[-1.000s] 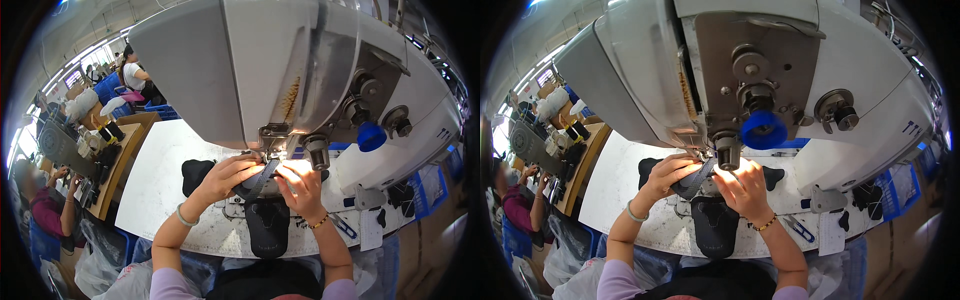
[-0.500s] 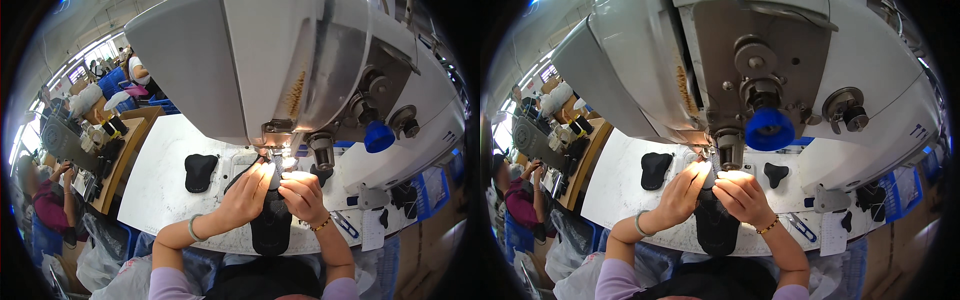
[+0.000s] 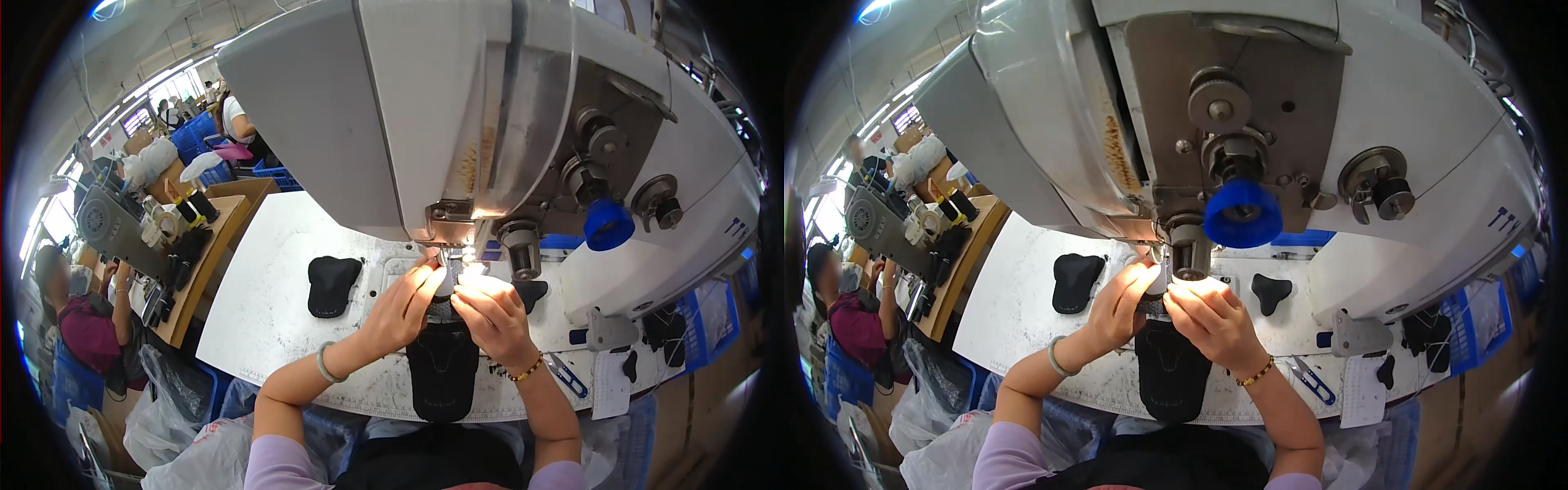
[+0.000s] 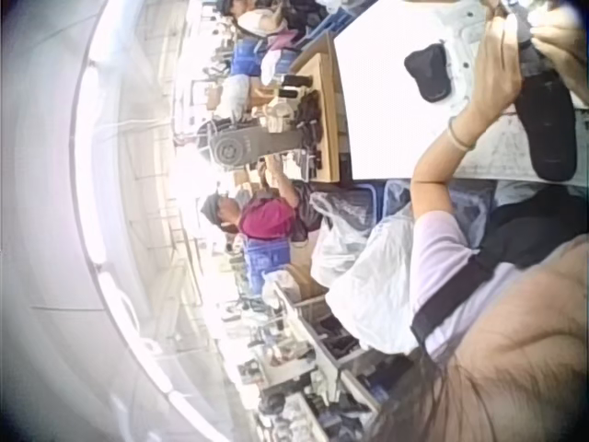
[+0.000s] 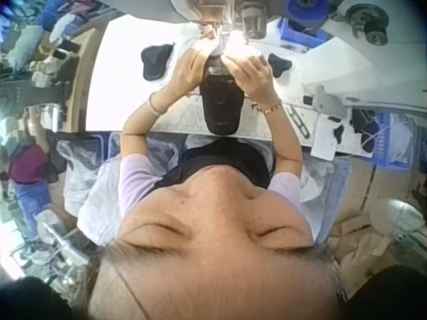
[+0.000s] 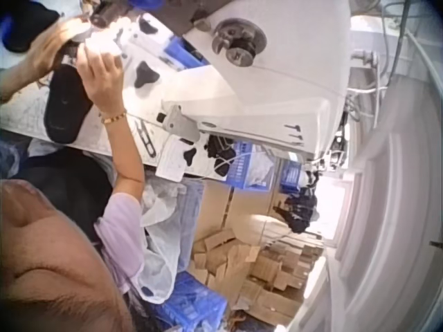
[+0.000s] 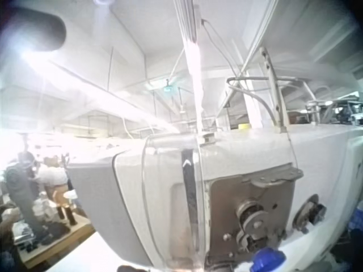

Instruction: The person sews a black shoe insole using a sewing machine. They guide the insole under the needle to stitch along the edges and trim excess thread with scissors. The person handles the insole one at a time, rotating it to complete different sections of the seam.

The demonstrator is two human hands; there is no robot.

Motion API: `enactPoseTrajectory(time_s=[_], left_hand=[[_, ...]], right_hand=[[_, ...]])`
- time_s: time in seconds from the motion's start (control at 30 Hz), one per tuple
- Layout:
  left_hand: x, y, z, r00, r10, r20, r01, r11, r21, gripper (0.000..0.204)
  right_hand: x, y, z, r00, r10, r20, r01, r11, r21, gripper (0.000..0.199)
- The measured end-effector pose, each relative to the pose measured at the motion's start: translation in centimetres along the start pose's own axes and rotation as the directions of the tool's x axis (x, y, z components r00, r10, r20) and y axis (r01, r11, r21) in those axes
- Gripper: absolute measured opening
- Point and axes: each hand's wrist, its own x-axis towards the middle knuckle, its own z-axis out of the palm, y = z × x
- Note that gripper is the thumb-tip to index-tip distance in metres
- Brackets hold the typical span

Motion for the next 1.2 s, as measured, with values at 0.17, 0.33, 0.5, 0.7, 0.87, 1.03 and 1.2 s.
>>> enactPoseTrajectory(time_s=[0.17, 0.33, 0.5, 0.7, 0.87, 1.03, 1.2], left_hand=[[-0.1, -1.0, 0.8, 0.998, -0.009, -0.063, 0.005, 0.999, -0.053, 0.036], [-0.1, -2.2, 1.3, 0.996, -0.052, -0.071, 0.040, 0.985, -0.167, 0.035], [0.0, -3.2, 1.7, 0.989, -0.123, -0.080, 0.100, 0.963, -0.249, 0.036], [0.2, -3.4, 2.1, 0.962, -0.155, -0.227, 0.075, 0.942, -0.326, 0.025], [-0.2, -4.3, 1.9, 0.972, -0.154, -0.179, 0.071, 0.915, -0.398, 0.025], [-0.1, -4.4, 1.1, 0.988, -0.078, -0.132, 0.021, 0.922, -0.387, 0.030], [0.0, -4.8, 0.1, 0.997, -0.038, -0.065, 0.015, 0.946, -0.323, 0.041]], right_hand=[[-0.1, 0.0, 0.4, 0.998, 0.054, 0.023, -0.053, 0.997, -0.047, 0.026], [0.0, -0.1, 0.9, 0.988, 0.152, 0.037, -0.149, 0.986, -0.069, 0.029], [0.4, -0.7, 1.1, 0.971, 0.235, 0.048, -0.227, 0.965, -0.132, 0.030], [0.3, -1.2, 1.6, 0.964, 0.265, -0.018, -0.265, 0.957, -0.121, 0.029], [0.6, -1.0, 1.4, 0.964, 0.266, -0.026, -0.267, 0.958, -0.101, 0.030], [0.2, -0.4, 1.5, 0.960, 0.278, -0.045, -0.280, 0.958, -0.053, 0.031], [0.1, -0.4, 1.7, 0.956, 0.288, -0.053, -0.291, 0.955, -0.055, 0.032]])
